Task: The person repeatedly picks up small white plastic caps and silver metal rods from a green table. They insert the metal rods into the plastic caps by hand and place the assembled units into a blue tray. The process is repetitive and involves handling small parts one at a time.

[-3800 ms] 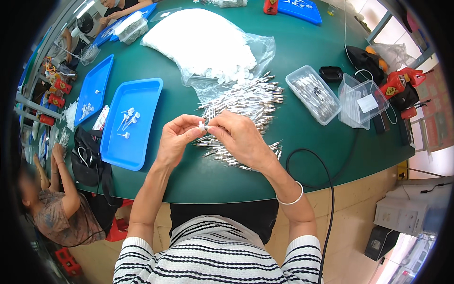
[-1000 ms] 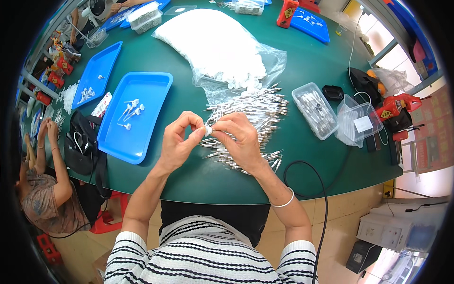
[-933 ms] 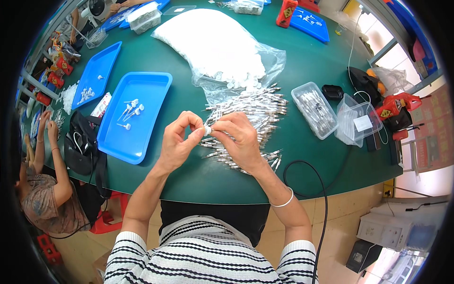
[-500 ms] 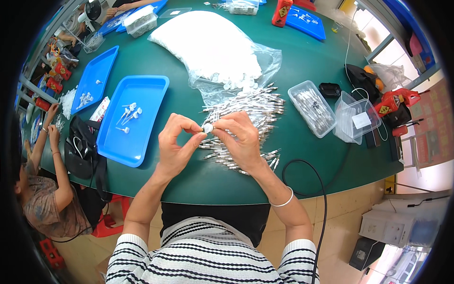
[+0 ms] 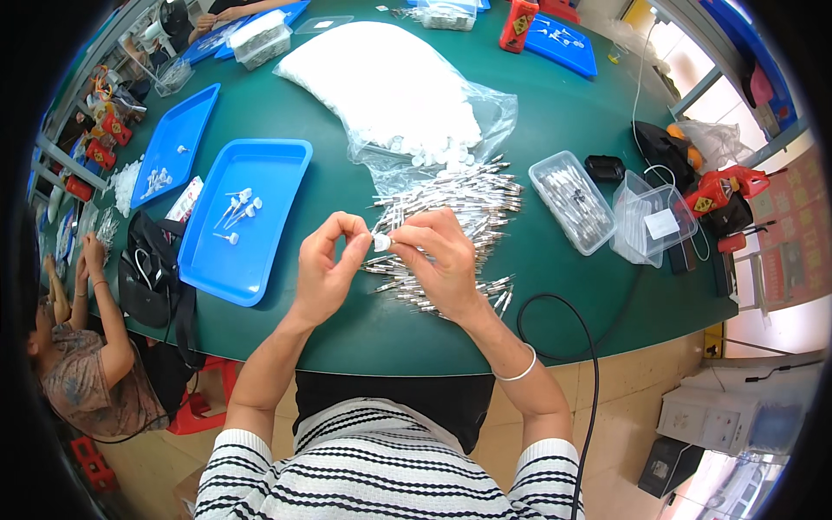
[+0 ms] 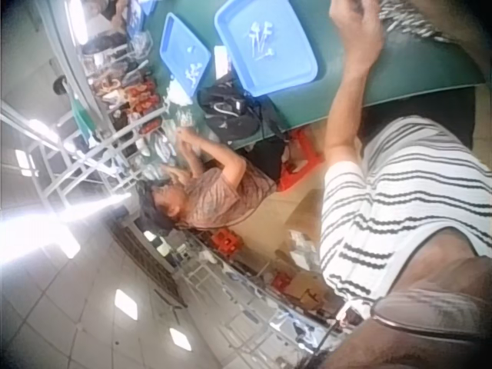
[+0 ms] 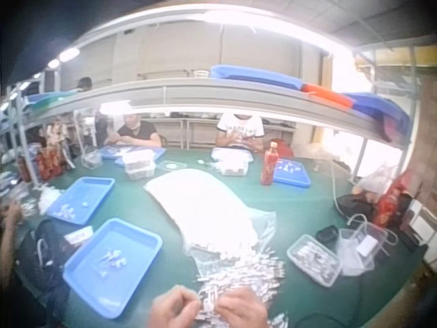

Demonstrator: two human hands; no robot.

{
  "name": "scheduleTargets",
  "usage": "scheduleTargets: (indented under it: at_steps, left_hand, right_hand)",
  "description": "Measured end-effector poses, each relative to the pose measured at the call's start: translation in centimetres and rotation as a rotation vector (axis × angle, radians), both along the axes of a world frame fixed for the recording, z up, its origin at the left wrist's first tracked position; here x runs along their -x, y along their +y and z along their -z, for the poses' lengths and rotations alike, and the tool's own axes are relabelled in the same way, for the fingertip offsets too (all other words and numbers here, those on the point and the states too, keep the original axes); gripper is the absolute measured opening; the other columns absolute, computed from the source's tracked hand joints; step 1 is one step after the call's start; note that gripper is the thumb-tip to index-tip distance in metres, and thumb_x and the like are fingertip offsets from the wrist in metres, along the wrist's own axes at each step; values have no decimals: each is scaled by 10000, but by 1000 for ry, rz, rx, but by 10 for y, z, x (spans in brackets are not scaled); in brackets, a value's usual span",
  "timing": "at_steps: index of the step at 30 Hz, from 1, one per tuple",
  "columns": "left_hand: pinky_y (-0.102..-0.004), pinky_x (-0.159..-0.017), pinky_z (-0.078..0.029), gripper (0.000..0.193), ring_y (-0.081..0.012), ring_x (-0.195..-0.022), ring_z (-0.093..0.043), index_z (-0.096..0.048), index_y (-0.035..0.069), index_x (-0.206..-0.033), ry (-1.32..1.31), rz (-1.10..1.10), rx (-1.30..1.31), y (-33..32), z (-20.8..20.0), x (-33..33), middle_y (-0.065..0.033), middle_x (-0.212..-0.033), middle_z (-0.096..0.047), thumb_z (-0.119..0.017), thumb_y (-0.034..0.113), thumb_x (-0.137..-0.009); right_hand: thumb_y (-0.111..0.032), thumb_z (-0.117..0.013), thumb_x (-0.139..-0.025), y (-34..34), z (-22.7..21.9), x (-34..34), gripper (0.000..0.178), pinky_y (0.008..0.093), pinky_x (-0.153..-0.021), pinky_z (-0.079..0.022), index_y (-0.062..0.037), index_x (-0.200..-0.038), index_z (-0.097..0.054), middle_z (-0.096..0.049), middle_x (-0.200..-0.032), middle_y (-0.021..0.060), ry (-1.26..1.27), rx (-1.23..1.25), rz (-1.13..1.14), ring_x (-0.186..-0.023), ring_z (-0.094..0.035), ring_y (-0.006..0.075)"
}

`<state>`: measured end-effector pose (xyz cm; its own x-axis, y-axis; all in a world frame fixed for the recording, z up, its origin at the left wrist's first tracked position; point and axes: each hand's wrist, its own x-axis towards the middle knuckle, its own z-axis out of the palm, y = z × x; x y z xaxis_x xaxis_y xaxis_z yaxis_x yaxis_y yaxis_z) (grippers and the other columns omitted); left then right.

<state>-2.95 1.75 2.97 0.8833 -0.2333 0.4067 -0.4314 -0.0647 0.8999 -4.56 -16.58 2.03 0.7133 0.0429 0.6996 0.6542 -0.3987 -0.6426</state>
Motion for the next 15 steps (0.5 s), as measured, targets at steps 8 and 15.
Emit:
scheduleTargets:
  at_steps: [8,15]
  left_hand:
    - [-245,-745,-411,95,-106,-801,-504,-620,16,-897,-11,17,-11,6,-7,-5,-17,-850,-585,-672,95,-905]
    - [-308,-739,-422,116,-184,-797,-516,-632,25,-846,-184,-23,-254,8,-20,-5,-52,-841,-598,-726,86,-818]
  right_hand:
    - [21,-808,-690,-3,0,-3,269,321,-681,-456,-82,-920,-712,-641,-857,32,-105,82,39,-795,-566,207]
    - [4,-816,-685,-3,5,-6,281,328,-683,-444,-90,-928,-710,-635,-869,28,-160,169,53,-798,-556,210]
